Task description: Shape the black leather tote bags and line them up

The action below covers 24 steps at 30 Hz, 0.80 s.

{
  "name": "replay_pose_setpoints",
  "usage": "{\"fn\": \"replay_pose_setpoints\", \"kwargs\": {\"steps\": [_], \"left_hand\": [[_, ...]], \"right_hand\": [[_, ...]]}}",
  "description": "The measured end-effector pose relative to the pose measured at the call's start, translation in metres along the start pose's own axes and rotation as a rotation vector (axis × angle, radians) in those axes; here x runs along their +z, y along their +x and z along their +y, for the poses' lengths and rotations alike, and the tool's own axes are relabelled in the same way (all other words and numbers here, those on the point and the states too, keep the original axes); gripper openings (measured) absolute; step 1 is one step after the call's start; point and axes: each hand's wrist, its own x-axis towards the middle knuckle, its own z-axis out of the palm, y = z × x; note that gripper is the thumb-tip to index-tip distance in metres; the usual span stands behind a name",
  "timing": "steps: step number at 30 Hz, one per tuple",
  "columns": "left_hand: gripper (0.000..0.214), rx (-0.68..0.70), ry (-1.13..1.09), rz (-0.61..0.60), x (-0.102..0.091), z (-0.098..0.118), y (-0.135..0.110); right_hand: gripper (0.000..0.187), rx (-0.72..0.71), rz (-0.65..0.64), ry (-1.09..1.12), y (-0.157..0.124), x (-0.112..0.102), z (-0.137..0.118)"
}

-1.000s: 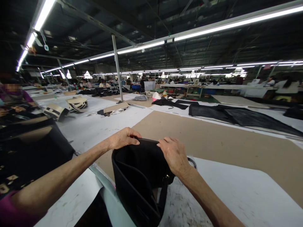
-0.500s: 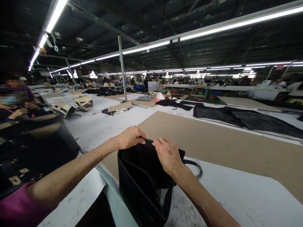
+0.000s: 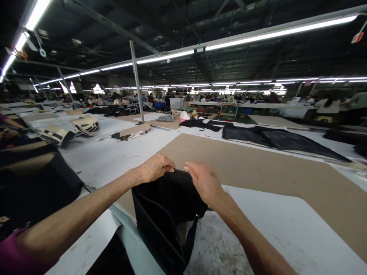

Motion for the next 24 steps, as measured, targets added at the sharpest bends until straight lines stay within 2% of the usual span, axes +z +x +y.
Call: {"fn": "replay_pose_setpoints", "kwargs": {"steps": [3,7,10,16,21,24], "left_hand": [[0.021,-0.014,0.017,-0.001,-0.002,0.004,-0.003],[0.020,-0.033,0.045,-0.014,-0.004,0.007,-0.002],[0.021,-0.045,0.082,-0.043,-0.006,0.009,-0.001],[0.021,-0.050,0.175,-0.115,-0.012,0.025,-0.001],[0.043,-0.012,0.203,-0.136,0.000,0.048,0.006],[0.027,-0.004,0.287,-0.153,0.011,0.057,0.014]], "right_hand": [[0.036,0.226,0.084,0.192,-0.025,-0.014,0.030],[0.047,0.317,-0.019,0.276,-0.056,-0.007,0.048],[0.055,0.322,-0.028,0.224,-0.064,0.006,0.041],[0.040,0.210,0.048,0.072,-0.053,0.015,0.030],[0.042,0.164,0.095,-0.118,-0.053,0.018,0.022],[0.033,0.174,0.135,-0.237,-0.052,0.020,0.016]]}}
